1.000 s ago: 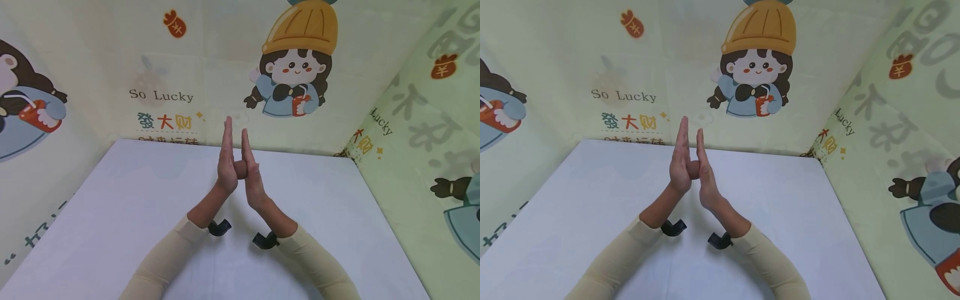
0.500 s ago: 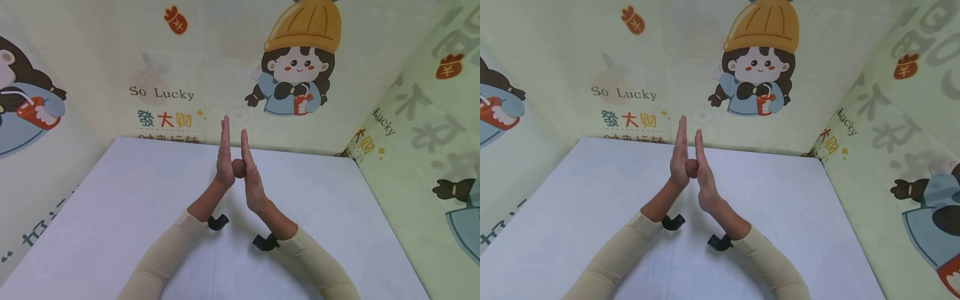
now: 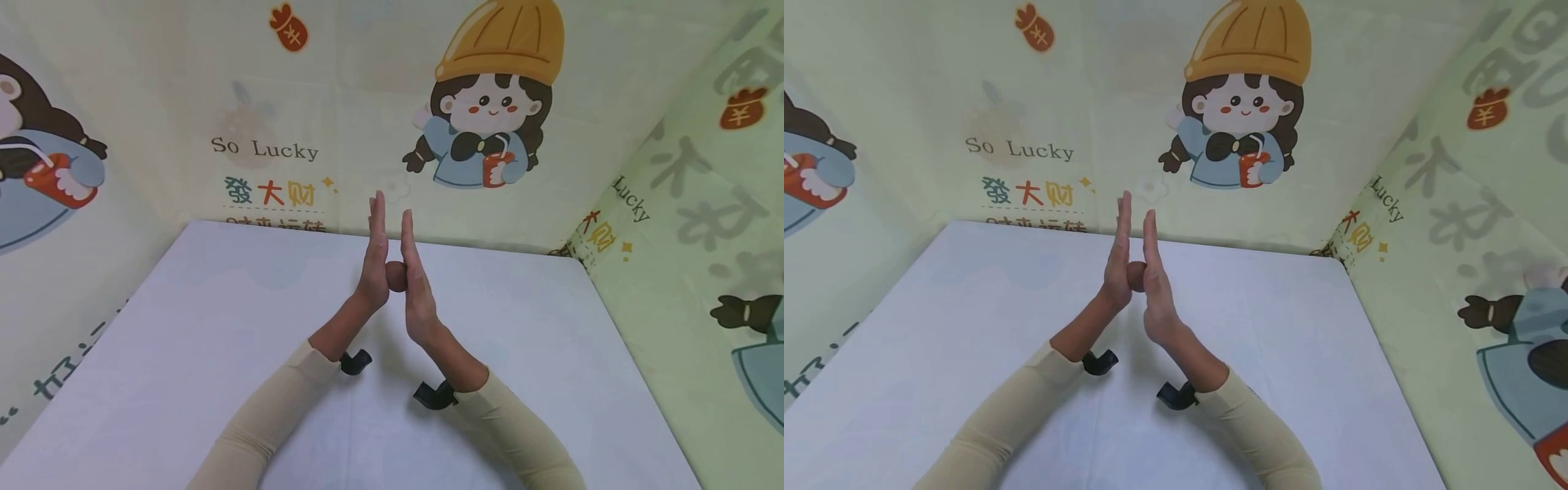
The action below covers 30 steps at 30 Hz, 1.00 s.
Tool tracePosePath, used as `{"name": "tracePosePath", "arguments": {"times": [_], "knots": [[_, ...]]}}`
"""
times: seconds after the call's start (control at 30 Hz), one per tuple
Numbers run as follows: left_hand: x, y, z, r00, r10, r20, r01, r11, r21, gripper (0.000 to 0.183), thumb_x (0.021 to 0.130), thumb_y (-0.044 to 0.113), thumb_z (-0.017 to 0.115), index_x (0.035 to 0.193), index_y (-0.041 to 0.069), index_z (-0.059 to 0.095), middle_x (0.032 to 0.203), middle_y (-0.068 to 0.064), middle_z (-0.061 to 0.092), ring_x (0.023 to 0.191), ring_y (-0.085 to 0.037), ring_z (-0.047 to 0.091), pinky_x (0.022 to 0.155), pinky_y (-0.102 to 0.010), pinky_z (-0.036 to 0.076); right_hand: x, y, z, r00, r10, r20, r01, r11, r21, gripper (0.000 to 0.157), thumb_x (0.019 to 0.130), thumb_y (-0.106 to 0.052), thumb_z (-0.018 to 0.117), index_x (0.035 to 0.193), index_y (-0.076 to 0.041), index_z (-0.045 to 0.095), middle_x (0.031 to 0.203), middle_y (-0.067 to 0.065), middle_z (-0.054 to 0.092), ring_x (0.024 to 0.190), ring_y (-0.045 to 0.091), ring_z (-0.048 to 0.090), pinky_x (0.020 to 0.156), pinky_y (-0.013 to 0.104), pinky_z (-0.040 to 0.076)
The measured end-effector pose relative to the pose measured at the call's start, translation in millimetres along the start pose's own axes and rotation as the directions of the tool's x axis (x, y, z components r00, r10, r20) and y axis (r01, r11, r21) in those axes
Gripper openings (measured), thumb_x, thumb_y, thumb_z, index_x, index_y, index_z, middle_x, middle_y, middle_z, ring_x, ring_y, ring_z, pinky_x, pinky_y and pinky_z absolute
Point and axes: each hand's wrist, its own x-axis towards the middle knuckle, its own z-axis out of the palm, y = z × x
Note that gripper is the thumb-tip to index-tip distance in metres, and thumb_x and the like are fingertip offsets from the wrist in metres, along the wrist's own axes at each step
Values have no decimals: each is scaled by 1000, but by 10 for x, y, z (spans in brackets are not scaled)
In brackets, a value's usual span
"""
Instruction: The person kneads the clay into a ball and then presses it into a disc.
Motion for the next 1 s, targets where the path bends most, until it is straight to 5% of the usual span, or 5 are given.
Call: {"name": "tracePosePath", "arguments": {"times": [0.13,0.3,0.53,1.0], "knots": [[-48,-42,30,999,45,25,-46,998,39,75,109,50,17,169,6,3,177,-8,0,160,-17,-13,125,-44,-10,0,-9,-27,1000,23,-13,-22,1000,11,76,112,-56,15,168,-6,-2,176,2,-7,146,16,28,121,41,19],[-109,-71,81,996,72,57,-75,996,39,68,108,32,16,168,4,3,177,-9,0,160,-21,-13,126,-44,-10,30,-33,-59,999,13,-30,-13,1000,-5,73,113,-52,14,168,-8,-2,176,0,-7,161,20,-6,127,45,1],[-193,-72,140,993,85,82,-89,995,39,64,106,17,13,167,-1,3,176,-15,1,161,-26,-10,126,-48,-8,73,-52,-111,999,-3,-48,2,1000,-17,71,113,-49,14,168,-8,-3,176,-4,-7,161,19,-9,127,45,-3],[-298,-36,270,987,97,126,-97,995,-8,71,111,44,14,168,3,2,177,-8,-1,161,-24,-11,126,-50,-5,184,-110,-251,995,-31,-100,27,999,-36,75,112,-52,15,168,-4,-3,177,1,-5,161,18,-8,127,44,-2]]}}
